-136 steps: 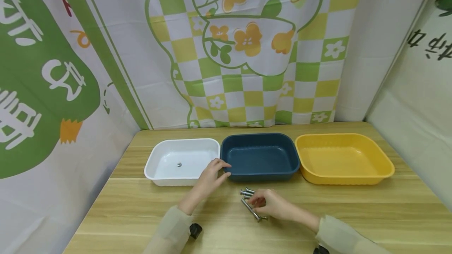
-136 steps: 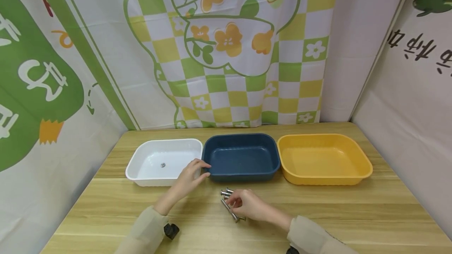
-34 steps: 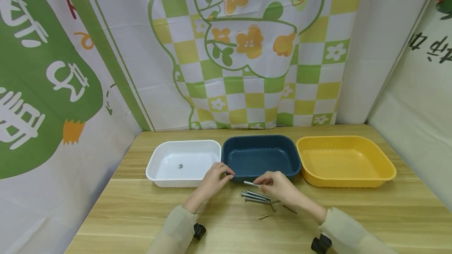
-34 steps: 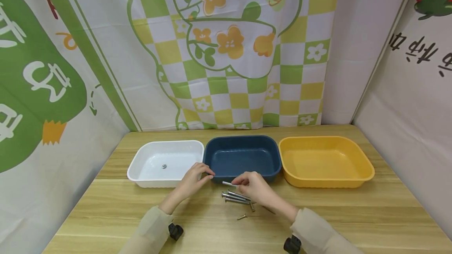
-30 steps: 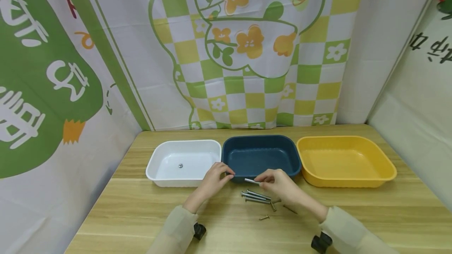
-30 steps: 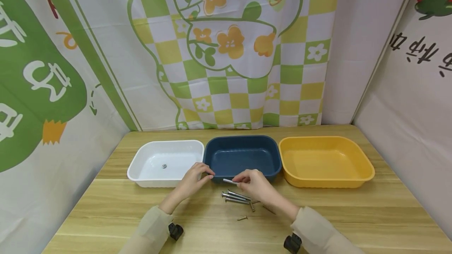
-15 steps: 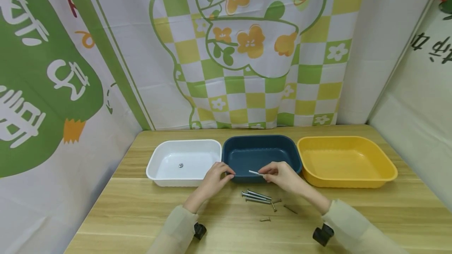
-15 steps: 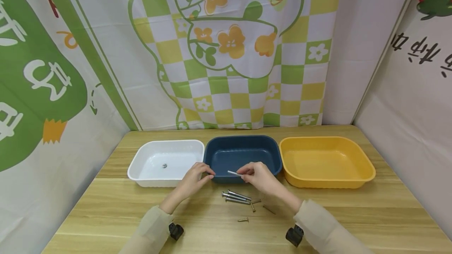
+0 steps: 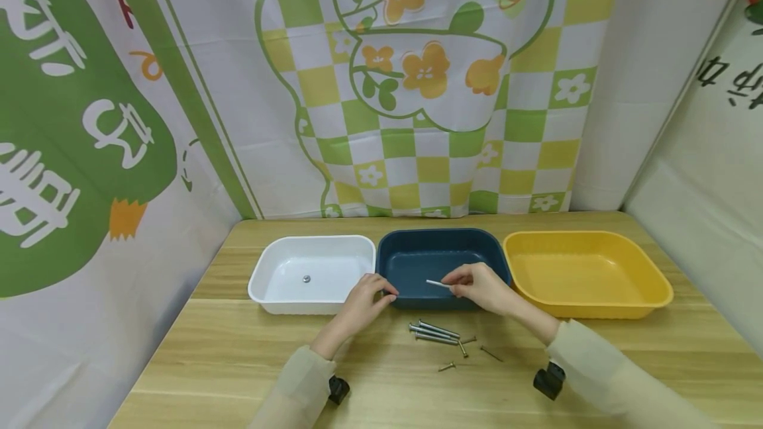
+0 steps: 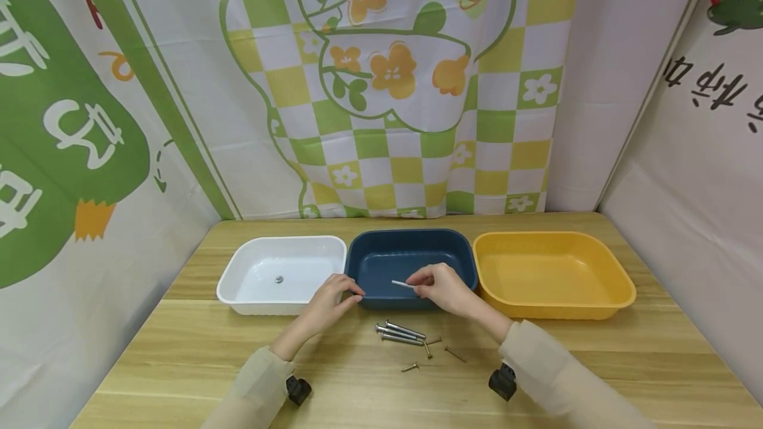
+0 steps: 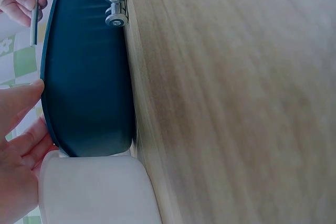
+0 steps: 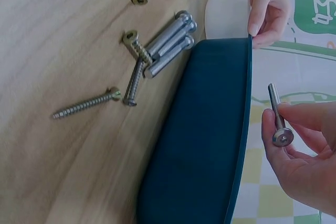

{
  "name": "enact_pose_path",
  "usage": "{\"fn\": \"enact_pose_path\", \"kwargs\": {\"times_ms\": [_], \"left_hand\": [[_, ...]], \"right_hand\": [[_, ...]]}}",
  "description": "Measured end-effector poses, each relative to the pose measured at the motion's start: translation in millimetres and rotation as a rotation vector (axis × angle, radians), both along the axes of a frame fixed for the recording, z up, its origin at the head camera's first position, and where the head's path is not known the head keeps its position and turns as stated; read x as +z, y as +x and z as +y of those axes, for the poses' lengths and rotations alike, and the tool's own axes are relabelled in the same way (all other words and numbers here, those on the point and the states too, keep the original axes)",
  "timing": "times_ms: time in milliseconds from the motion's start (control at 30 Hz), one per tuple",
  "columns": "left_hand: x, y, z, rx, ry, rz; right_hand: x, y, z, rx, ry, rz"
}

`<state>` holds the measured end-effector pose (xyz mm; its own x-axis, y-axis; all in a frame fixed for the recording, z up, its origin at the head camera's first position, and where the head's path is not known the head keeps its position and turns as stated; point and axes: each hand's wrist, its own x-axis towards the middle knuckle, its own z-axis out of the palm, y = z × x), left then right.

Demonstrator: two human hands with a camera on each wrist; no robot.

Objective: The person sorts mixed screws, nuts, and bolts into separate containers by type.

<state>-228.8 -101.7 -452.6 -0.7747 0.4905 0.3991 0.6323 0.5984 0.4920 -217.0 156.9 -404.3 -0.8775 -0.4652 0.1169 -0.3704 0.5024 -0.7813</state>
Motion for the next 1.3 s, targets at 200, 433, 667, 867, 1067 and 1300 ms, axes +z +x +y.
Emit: {"fn": "enact_pose_path", "kwargs": {"times_ms": [200, 433, 667, 867, 1067, 1300], "left_hand": [[-0.4, -0.2, 0, -0.002, 0.004, 0.007], [-0.7, 0.1, 0, 0.002, 0.002, 0.008], [-0.6, -0.5, 0, 0.002, -0.002, 0.008], [-1.4, -0.4, 0, 0.003, -0.001, 0.012], [-1.3, 0.7, 0, -0.001, 0.003, 0.02], [-0.2, 1.3, 0, 0.003, -0.002, 0.017]], "right_hand": [[0.3, -8.7, 0, 0.025, 0.004, -0.023], [1.4, -17.6, 2, 0.021, 0.046, -0.018], [2.9, -24.9, 2, 0.025, 0.082, 0.009], [-0.3, -31.2, 4, 0.036, 0.103, 0.02], [-3.6, -37.2, 6, 0.035, 0.122, 0.005], [-6.2, -42.4, 7, 0.025, 0.145, -0.002]]}}
